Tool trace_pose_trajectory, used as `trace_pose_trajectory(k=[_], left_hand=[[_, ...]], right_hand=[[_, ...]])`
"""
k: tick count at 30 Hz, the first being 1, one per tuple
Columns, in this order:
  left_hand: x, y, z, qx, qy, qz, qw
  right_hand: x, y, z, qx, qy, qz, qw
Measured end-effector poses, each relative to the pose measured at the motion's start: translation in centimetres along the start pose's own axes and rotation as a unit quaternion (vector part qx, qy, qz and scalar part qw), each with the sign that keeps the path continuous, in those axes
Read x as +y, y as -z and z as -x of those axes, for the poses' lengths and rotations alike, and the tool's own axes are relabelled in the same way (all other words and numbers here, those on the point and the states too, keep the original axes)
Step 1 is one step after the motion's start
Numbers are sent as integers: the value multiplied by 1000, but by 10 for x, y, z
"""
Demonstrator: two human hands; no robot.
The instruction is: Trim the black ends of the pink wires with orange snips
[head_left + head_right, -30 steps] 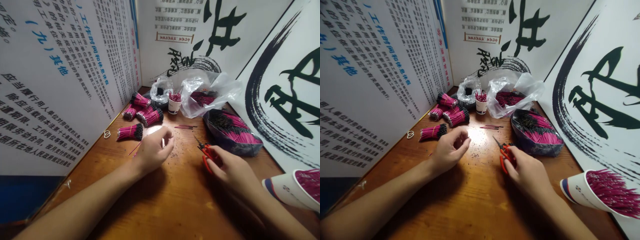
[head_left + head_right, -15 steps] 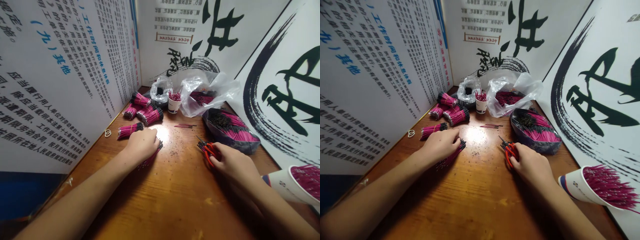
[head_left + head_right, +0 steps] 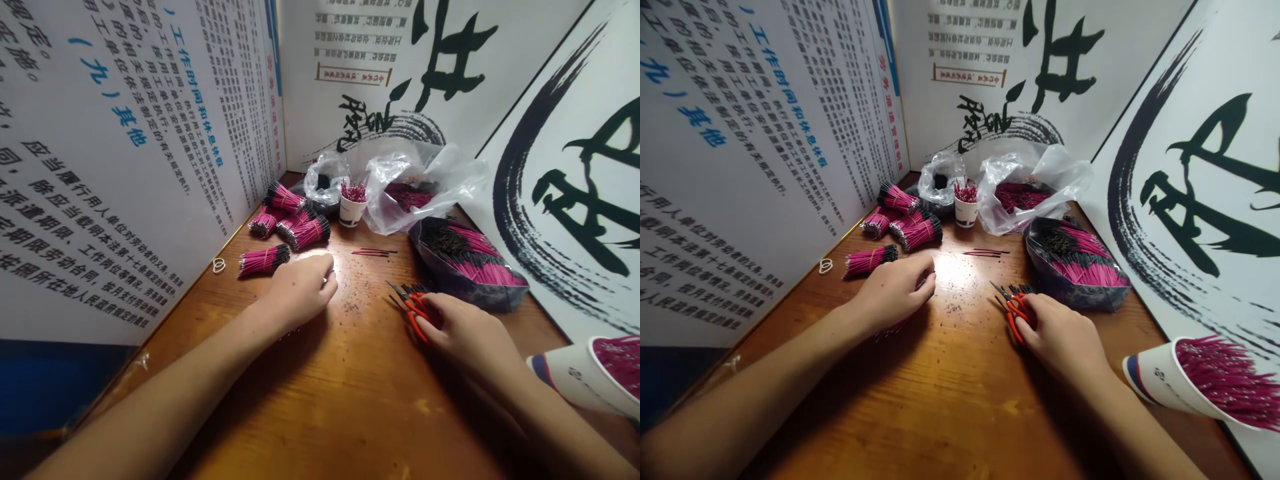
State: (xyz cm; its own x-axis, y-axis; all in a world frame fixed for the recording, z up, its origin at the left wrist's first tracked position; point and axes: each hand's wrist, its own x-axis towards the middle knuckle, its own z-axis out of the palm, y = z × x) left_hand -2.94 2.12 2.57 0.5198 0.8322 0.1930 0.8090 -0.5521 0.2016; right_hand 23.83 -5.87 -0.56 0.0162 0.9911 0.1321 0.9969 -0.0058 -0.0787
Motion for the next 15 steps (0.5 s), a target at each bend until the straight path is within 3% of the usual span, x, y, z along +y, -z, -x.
trace_pose_trajectory(k=[9,15], left_hand=[[-1,0,1,-77,58,-88,991],[2,0,2,-42,39,-67,996]], right_hand=[[6,6,-5,-28,-43,41,998],[7,0,-6,14,-51,22,998]])
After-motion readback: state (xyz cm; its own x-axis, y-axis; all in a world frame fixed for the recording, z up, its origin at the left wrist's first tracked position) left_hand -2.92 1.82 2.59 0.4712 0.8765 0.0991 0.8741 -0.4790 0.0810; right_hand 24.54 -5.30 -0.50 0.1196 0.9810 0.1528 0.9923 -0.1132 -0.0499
